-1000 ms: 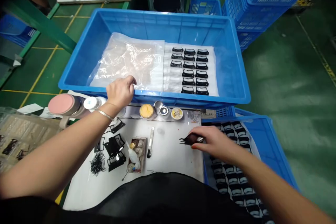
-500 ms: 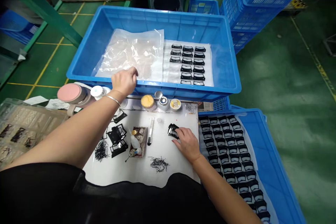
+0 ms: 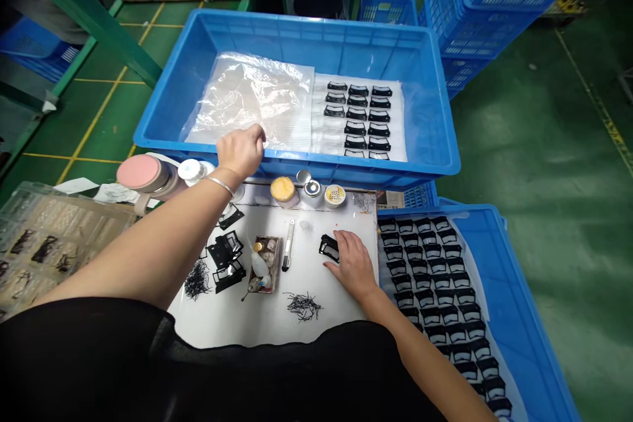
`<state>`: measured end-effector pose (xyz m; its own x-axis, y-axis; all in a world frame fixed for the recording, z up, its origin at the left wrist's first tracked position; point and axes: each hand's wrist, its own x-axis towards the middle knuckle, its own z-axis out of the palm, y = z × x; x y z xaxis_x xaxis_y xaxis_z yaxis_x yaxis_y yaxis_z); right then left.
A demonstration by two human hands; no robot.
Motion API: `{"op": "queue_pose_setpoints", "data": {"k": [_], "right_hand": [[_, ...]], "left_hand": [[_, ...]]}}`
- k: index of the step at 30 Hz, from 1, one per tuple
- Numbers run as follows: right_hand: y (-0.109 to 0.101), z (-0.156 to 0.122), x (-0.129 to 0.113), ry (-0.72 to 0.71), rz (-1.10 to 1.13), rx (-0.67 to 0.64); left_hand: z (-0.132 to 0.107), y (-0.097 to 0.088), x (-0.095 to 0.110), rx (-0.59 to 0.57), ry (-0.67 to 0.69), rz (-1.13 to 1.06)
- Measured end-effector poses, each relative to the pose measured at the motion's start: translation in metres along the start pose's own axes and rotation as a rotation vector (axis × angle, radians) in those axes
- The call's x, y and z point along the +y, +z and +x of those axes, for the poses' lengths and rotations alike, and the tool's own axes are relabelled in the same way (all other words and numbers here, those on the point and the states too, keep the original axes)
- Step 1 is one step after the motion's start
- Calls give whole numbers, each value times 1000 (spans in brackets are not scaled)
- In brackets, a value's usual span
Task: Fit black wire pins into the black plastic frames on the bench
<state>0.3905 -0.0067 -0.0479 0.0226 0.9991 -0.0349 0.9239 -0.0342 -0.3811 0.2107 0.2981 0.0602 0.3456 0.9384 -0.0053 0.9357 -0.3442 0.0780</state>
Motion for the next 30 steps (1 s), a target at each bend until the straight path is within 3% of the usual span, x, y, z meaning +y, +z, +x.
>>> {"op": "queue_pose_setpoints", "data": {"k": [12,24,30], "right_hand": [[20,-2,5,-20,-6,107],[4,3,0,-22,84,157],[1,-1,0,41,190,195]], "left_hand": [[1,2,-1,65,16,19],[1,1,0,36,2,17],[2,3,-2,33,5,6]]}}
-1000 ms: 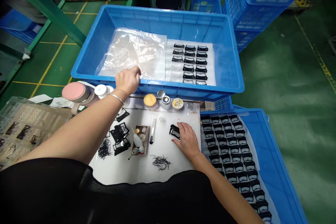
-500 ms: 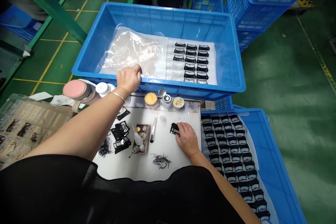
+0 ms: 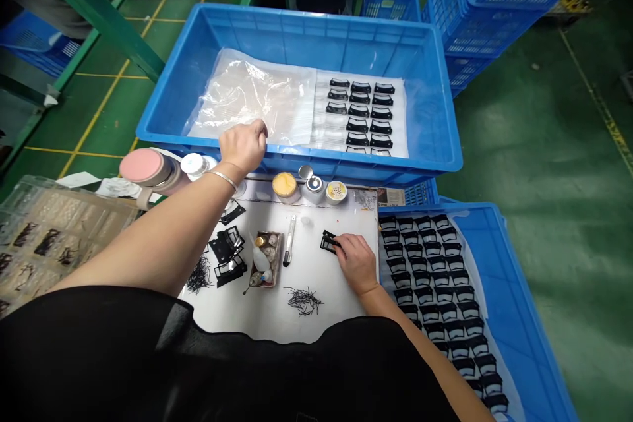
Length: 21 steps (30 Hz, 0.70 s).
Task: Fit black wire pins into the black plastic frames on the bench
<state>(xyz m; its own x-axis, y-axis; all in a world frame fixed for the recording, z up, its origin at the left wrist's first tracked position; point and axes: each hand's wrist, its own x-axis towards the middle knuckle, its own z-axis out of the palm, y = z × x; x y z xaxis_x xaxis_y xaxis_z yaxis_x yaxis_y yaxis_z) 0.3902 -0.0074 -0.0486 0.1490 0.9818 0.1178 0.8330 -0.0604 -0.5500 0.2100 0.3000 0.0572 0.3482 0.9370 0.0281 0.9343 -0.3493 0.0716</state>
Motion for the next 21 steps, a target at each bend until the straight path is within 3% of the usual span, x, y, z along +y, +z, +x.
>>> {"op": "queue_pose_setpoints", "data": {"k": [6,9,15,18,21], "right_hand": [[-9,1,1,113,119,43],[-10,-1,-8,146,188,-1],[19,-9,-34,152,246,-146],[36,-8,-41,147,242,-159],[39,-3,-42,129,248,-151]], "left_hand": [[0,2,-1,34,9,15],[0,1,0,24,9,21],[-2,-1,1,11,-3,-2],[-2,0,0,16,1,9],[-1,1,0,15,2,21]]}}
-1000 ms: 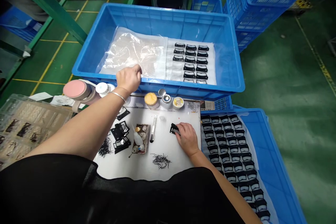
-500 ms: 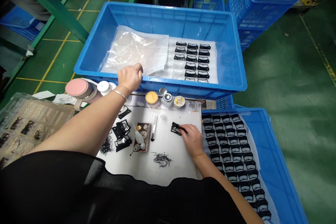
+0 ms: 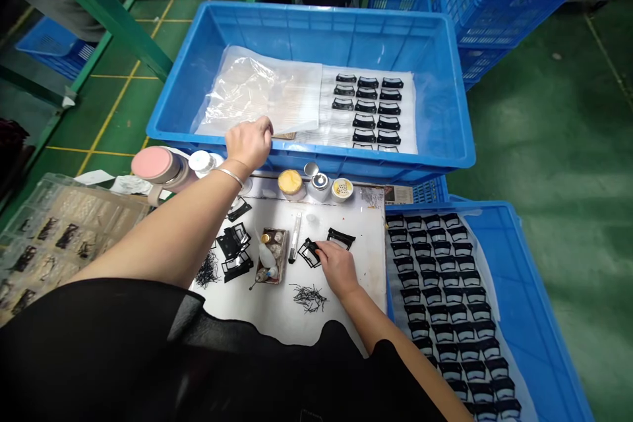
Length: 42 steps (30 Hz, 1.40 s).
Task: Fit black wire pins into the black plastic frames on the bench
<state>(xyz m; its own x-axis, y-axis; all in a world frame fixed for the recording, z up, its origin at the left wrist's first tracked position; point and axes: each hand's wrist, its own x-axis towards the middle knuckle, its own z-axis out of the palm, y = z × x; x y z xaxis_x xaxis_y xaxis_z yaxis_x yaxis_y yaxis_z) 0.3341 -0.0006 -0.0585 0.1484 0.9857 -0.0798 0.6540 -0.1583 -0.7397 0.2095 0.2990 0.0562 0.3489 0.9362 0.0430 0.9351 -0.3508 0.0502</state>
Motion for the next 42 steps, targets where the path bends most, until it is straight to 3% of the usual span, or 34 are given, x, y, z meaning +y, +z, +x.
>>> {"op": "queue_pose_setpoints", "data": {"k": [5,11,14,20,26,30,36,42], "right_hand": [[-23,-3,7,2,-25,-12],[-43,-25,20,-9,-132,-144],[-46,-23,21,8,-182,-90],[-52,6,27,124,-306,106],[-54,19,34,134,-310,61],[-68,17,40,148,-248,29],[-92,28,70,278,-236,144],[-89,42,81,306,-265,141]], "left_hand": [[0,-1,0,6,1,-1],[-1,-4,2,-30,-16,-2],[-1,-5,2,-27,-17,0],[0,-3,1,-21,0,-10],[0,-4,1,-22,-11,-5],[-1,-5,2,-13,-7,14],[-2,-6,2,-30,-7,30],[-2,-6,1,-49,-2,30]]}}
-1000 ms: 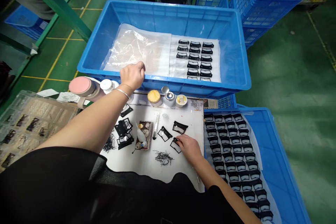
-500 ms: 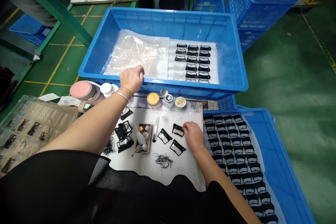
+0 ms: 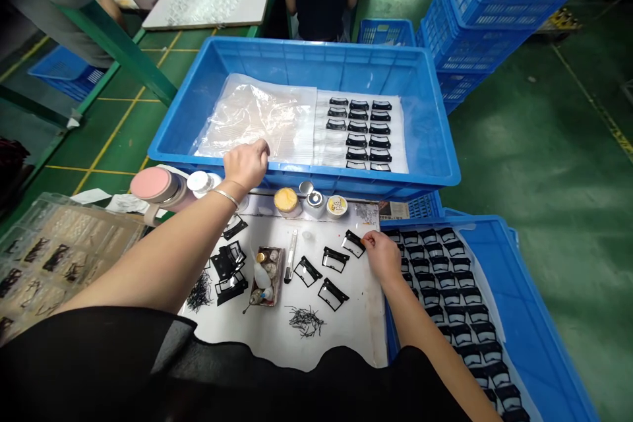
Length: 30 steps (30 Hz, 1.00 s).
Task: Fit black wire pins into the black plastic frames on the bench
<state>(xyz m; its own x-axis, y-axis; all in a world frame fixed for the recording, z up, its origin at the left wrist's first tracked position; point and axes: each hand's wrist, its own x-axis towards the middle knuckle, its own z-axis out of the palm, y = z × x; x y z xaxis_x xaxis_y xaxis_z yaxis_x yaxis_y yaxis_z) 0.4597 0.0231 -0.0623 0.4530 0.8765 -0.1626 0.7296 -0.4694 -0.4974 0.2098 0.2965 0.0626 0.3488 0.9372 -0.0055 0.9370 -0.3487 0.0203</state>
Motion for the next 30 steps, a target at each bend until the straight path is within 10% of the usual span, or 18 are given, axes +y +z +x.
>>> {"op": "queue_pose_setpoints", "data": {"k": [8,14,21,30], "right_hand": [[-69,26,-53,-197,82,252],[-114,152,-104,-269,-32,225],[-74,302,-148,-217,-326,-92],[-27,372,-156,-357,-548,-306]], "left_hand": [[-1,-4,0,-9,9,5],[0,-5,-2,-6,40,-11],[0,-4,-6,-8,109,-33],[1,4,-11,-30,155,-100]]}}
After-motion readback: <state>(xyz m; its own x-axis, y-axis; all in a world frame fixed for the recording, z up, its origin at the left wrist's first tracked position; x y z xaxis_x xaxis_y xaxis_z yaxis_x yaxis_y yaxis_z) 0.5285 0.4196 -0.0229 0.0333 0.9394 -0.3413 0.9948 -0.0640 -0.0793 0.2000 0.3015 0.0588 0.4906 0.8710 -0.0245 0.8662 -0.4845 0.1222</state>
